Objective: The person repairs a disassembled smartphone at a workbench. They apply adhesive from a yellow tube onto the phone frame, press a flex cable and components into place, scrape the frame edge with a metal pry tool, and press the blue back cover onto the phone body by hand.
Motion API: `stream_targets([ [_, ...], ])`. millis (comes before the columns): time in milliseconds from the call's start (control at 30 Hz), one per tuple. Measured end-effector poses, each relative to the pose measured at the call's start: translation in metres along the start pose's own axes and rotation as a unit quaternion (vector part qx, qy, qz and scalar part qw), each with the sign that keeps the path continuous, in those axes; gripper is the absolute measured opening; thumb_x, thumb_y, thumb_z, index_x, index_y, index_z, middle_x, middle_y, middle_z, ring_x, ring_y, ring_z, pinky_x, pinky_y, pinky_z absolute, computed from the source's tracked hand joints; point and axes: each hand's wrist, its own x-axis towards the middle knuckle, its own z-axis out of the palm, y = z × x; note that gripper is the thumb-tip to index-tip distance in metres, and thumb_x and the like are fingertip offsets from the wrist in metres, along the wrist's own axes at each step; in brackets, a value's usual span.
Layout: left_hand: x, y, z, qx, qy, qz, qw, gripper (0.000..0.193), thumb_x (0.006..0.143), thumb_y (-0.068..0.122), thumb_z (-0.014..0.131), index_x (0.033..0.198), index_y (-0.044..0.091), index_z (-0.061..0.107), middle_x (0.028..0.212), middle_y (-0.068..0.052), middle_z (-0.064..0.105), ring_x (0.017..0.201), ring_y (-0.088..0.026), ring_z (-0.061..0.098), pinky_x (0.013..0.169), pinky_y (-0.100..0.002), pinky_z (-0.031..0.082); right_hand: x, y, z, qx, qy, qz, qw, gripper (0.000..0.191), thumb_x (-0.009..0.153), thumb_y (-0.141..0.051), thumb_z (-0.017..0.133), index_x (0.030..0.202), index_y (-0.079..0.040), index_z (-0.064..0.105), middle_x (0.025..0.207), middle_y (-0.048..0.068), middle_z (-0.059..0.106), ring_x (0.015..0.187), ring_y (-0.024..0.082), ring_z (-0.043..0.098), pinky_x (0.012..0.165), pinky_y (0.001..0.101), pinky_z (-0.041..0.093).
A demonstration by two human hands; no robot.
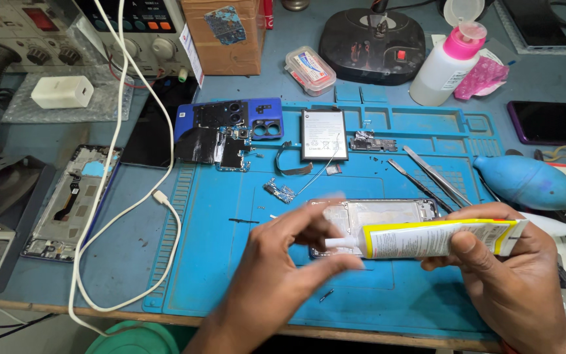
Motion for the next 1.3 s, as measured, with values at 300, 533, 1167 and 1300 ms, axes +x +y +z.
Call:
stream_targets([
  [300, -0.004, 0.002, 0.012, 0.004, 0.054, 0.115, 0.992, 0.009, 0.088, 0.004, 0.079, 0.096, 0.003, 0.075, 0.100, -0.007, 0.076, 0.091, -0.016, 0.076, 0.080, -0.028, 0.061, 0.000, 0.004, 0.004, 0.038, 0.006, -0.001, 0.999, 0.026, 0.100, -0.014, 0.069, 0.116, 0.005, 0.063, 0.102, 0.021, 0.071, 0.091, 0.031, 0.074, 0.075, 0.0482, 0.066],
  [533, 0.002, -0.004, 0.008, -0.103, 0.013, -0.100, 0.990, 0.024, 0.086, 0.004, 0.081, 0.109, 0.007, 0.074, 0.094, -0.007, 0.078, 0.083, -0.012, 0.074, 0.076, -0.025, 0.062, -0.001, 0.002, 0.007, -0.003, 0.007, -0.009, 1.000, 0.025, 0.098, -0.014, 0.067, 0.114, 0.006, 0.063, 0.099, 0.022, 0.072, 0.088, 0.031, 0.074, 0.077, 0.0472, 0.065],
  [1167, 0.006, -0.002, 0.007, 0.020, 0.029, 0.067, 0.997, 0.011, 0.088, 0.003, 0.079, 0.099, 0.003, 0.075, 0.091, -0.008, 0.079, 0.081, -0.018, 0.077, 0.072, -0.027, 0.062, 0.001, 0.001, 0.017, -0.031, 0.032, 0.004, 0.999, 0.024, 0.097, -0.014, 0.065, 0.111, 0.005, 0.062, 0.102, 0.021, 0.072, 0.091, 0.030, 0.074, 0.077, 0.0462, 0.067],
  [1300, -0.001, -0.010, 0.002, 0.155, 0.038, 0.267, 0.951, 0.020, 0.087, -0.002, 0.079, 0.104, 0.004, 0.073, 0.105, -0.009, 0.076, 0.096, -0.022, 0.076, 0.085, -0.031, 0.063, 0.000, 0.008, 0.008, 0.053, 0.015, 0.026, 0.998, 0.024, 0.099, -0.015, 0.065, 0.114, 0.004, 0.060, 0.106, 0.021, 0.071, 0.092, 0.028, 0.073, 0.076, 0.0435, 0.064],
])
